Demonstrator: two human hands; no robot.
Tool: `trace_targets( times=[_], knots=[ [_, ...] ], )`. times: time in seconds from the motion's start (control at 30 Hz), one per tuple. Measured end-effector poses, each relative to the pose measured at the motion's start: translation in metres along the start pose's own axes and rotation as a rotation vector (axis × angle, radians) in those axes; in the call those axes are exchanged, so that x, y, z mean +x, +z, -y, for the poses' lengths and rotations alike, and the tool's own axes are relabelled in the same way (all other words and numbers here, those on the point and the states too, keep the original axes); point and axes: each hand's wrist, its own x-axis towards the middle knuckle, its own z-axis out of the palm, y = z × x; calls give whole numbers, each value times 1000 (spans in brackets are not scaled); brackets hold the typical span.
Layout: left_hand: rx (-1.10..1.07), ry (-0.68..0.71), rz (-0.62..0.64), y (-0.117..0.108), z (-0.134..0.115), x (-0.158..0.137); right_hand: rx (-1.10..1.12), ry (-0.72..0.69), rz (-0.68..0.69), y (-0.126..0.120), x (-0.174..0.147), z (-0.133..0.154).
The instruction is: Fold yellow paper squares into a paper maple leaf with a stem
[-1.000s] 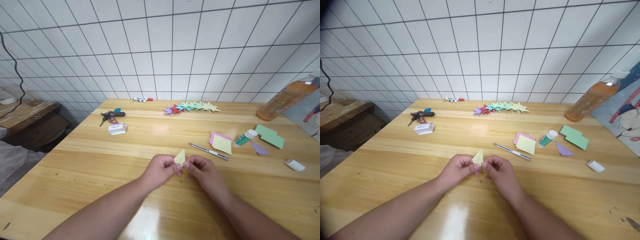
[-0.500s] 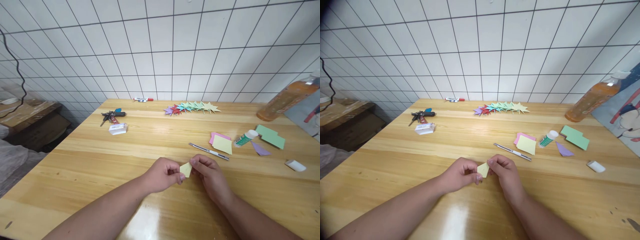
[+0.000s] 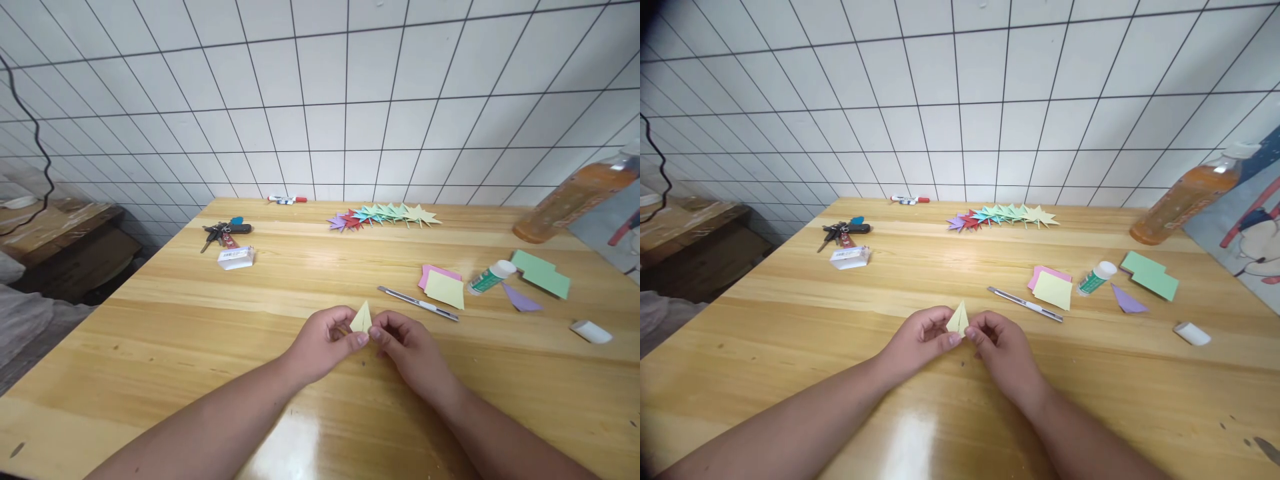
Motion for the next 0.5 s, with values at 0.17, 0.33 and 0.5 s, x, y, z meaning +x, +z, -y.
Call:
trace_targets(
  times=[0.17, 0.33, 0.5],
  knots=[
    [63, -2, -75, 1, 2, 2, -178, -63, -24, 4, -3, -1],
    [-25, -14, -95, -1, 2, 5, -143, -60, -20, 7, -4, 1],
    [-11, 48, -125, -2, -1, 5, -138, -47, -17, 9, -3, 1]
  ],
)
